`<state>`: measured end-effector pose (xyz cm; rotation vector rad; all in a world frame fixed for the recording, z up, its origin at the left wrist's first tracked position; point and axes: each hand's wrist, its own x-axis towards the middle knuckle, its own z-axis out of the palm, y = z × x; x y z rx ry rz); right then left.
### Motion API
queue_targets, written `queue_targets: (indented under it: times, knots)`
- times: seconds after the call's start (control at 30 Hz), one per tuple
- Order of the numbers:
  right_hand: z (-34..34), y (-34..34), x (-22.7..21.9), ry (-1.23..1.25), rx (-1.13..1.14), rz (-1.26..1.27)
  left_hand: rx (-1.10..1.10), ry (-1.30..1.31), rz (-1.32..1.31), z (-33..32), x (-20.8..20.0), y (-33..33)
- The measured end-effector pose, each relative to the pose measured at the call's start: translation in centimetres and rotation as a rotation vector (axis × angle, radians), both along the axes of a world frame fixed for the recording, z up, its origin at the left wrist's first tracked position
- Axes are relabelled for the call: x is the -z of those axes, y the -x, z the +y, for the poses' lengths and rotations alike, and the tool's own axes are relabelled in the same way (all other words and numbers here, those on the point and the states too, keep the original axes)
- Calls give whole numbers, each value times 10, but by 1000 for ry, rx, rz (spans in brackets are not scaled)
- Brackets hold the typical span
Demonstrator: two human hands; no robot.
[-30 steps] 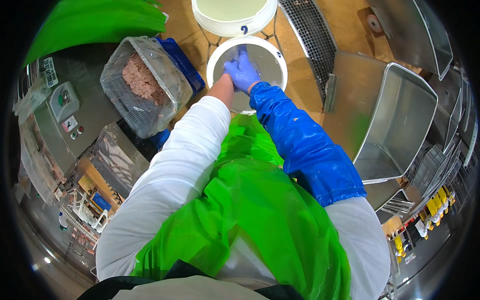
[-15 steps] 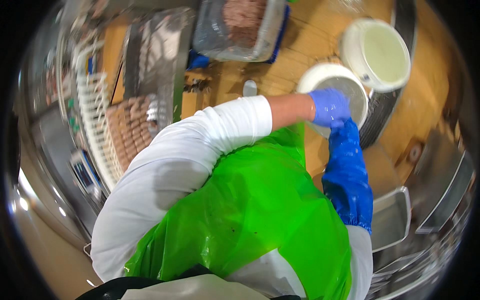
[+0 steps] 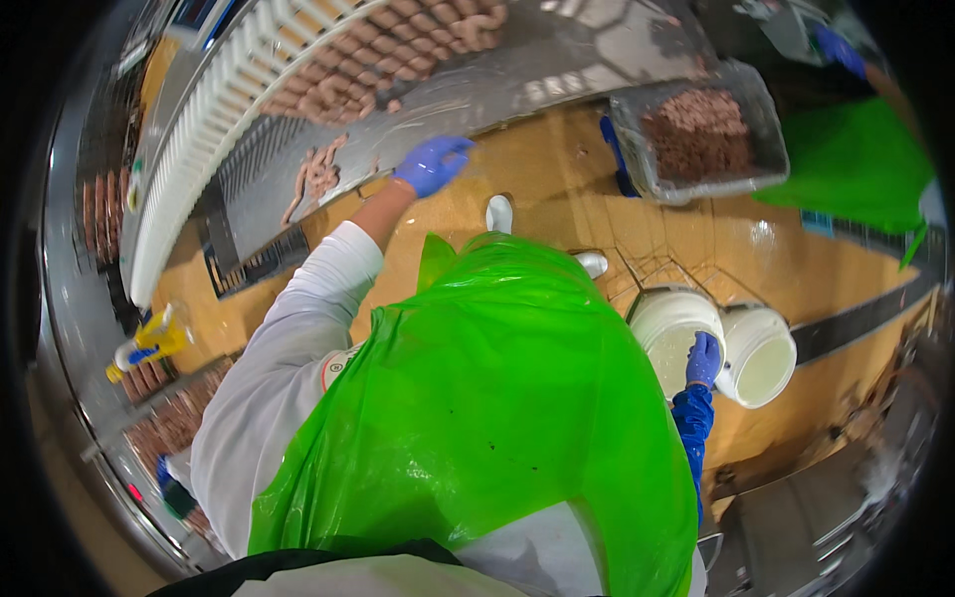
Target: The person stands at a meat processing machine and manually links continuous strands of raw sausage meat into individual links. They use gloved hands to pinch and twist the meat, separating it into uniform segments that hang from a white plastic rack. The person occasionally dips their hands into a water container to clean them before resuming the linking process.
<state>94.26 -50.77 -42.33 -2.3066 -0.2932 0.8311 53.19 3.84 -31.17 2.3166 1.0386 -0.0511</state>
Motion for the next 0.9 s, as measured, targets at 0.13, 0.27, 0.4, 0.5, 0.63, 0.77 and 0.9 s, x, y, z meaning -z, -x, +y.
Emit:
queue_targets:
  times: [0.13, 0.27, 0.4, 0.5, 0.63, 0.77, 0.9]
  knots:
    - [99, -25, -38, -63, -146, -143, -583, -230, -64, 75, 76, 206]
    - [199, -8, -74, -72, -316, -224, -836, 182, 220, 111, 23, 269]
    - [304, 54, -102, -95, -463, -179, -640, -184, 588, 129, 49, 284]
    - [372, 109, -118, -75, -697, -216, -452, -404, 600, 142, 107, 298]
    - [422, 168, -131, -131, -841, -180, -391, 35, 134, 132, 131, 258]
    - [444, 187, -132, -128, -925, -169, -379, 55, -464, 111, 122, 257]
    - [455, 190, -136, -98, -926, -160, -584, -142, -81, 119, 110, 287]
